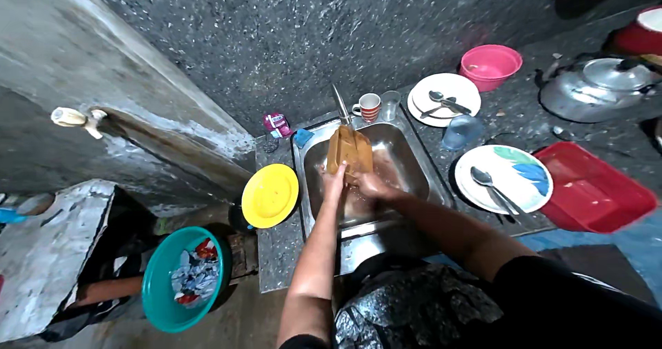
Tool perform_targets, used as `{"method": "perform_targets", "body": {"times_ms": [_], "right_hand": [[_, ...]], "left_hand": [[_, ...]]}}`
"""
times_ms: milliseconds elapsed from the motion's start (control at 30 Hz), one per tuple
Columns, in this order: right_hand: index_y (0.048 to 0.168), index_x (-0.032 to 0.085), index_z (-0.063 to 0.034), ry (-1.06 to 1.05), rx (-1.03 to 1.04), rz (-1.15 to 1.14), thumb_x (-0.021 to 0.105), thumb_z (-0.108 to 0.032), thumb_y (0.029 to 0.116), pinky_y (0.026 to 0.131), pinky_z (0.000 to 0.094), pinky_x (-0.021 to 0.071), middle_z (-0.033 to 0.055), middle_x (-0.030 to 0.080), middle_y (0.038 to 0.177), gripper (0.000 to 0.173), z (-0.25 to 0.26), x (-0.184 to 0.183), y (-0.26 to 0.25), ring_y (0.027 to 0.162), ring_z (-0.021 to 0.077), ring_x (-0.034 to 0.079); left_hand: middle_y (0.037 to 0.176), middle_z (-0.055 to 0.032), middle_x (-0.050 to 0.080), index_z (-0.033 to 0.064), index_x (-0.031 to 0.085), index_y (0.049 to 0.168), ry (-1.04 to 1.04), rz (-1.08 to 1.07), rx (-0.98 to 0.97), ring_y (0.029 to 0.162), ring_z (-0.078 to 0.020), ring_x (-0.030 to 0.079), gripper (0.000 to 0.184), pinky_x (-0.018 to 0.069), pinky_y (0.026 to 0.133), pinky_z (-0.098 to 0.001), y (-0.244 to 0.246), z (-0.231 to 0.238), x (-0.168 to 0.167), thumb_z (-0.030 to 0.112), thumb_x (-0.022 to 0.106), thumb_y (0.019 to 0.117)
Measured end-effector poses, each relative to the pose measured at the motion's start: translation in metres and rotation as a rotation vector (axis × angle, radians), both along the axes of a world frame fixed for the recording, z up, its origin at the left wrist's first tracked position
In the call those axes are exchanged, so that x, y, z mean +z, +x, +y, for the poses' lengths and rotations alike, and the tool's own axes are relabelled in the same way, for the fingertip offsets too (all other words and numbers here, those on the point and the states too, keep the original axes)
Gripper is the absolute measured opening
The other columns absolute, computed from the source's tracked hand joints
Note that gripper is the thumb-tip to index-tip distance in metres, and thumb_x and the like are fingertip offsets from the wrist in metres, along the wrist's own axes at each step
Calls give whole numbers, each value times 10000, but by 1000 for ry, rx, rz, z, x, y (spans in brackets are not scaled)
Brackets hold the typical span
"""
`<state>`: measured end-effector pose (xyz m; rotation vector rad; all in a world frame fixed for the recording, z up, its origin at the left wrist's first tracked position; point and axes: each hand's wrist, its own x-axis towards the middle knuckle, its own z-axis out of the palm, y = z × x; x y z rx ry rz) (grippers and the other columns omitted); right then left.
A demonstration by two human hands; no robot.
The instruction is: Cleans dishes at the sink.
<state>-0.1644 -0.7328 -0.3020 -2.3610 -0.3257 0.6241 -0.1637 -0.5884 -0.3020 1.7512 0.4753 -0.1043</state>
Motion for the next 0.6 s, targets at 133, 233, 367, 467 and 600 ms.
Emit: {"method": "perform_targets", "body": {"times_ms": [133,233,367,467,600], "right_hand": [[1359,600,11,265,-122,-75,533,-125,1040,1056,555,504,250,682,1239,353,27,-4,-14,1190,378,659],[1346,608,16,188,167,-134,463,-147,1081,1131,524,441,238,661,1296,343,8,-23,-14,1270,365,615],[1407,614,-61,-53,256,-163,474,-105,1052,1209,546,349,180,602,1449,384,-27,-40,6,1408,360,511],[1361,637,-48,-176,166,-62,494,-170,1053,1075,648,448,251,651,1322,361,-18,-27,1,1276,448,593],[1375,638,-70,57,176,-104,441,-161,1081,1116,555,454,209,672,1321,366,2,-14,-19,1269,370,625]], "left_hand": [[1296,-277,623,-51,433,1446,0,-37,65,1221,-344,619,676,498,1060,-504,-12,-21,-8,409,659,1006],[1225,-271,655,-37,513,1392,73,27,64,1137,-358,659,604,539,991,-534,-7,-2,-5,443,599,1035],[1104,-267,663,22,508,1395,13,89,82,829,-347,707,586,615,705,-505,-5,11,4,498,538,1055],[1091,-260,674,33,539,1367,50,103,82,839,-344,711,579,616,718,-507,-4,7,7,514,550,1045],[1148,-261,675,12,589,1343,179,131,-52,982,-359,693,624,574,864,-540,4,18,20,556,494,1052]]}}
